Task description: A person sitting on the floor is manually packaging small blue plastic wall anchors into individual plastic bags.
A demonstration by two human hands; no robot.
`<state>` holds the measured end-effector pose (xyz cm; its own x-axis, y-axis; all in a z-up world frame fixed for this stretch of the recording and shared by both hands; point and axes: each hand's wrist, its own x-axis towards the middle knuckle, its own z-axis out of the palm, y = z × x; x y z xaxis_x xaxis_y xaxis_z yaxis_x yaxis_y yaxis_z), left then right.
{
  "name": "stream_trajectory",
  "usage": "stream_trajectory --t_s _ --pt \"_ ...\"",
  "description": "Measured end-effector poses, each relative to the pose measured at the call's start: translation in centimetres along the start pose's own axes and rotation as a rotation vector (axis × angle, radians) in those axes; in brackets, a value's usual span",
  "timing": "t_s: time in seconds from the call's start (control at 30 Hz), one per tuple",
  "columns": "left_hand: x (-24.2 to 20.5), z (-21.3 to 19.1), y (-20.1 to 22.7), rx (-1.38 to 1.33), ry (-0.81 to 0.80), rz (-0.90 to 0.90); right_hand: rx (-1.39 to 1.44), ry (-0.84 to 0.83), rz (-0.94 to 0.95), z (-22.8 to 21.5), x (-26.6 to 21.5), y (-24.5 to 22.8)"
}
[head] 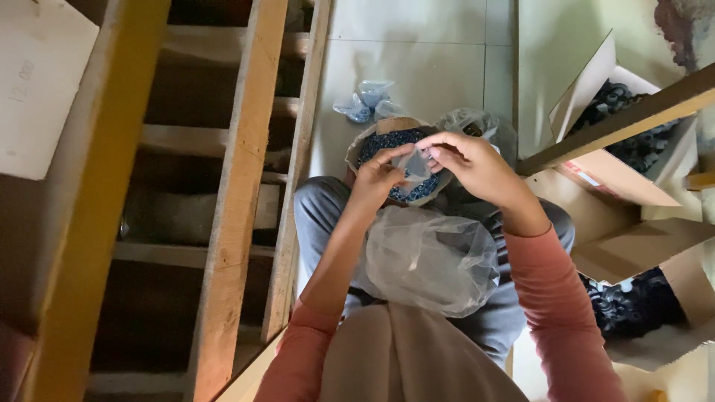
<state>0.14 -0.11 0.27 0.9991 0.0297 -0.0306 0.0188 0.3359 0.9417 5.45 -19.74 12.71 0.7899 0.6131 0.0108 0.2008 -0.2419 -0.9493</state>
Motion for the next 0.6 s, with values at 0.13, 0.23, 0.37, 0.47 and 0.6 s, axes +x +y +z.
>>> stream_trajectory --t_s 0.13,0.23,0.37,0.47,0.6 --pt "0.2 -0.2 -0.6 -0.014 0.0 0.005 -0.069 0.014 -0.062 0.5 0.0 -0.2" --pt "-0.1 -0.4 -0.2 0.003 -0.033 0.002 -0.047 0.014 -0.036 0.8 0.0 -0.5" --pt "0.4 -1.0 -1.3 0.023 -0.043 -0.014 -0.077 0.011 -0.013 0.9 -0.2 -1.4" --pt "0.5 -1.2 -1.4 0.028 -0.055 -0.024 -0.127 0.022 -0.037 0.8 -0.2 -1.9" --pt "0.3 -0.7 -0.5 0.012 -0.041 -0.049 -0.22 0.057 -0.054 0.9 -0.4 -2.6"
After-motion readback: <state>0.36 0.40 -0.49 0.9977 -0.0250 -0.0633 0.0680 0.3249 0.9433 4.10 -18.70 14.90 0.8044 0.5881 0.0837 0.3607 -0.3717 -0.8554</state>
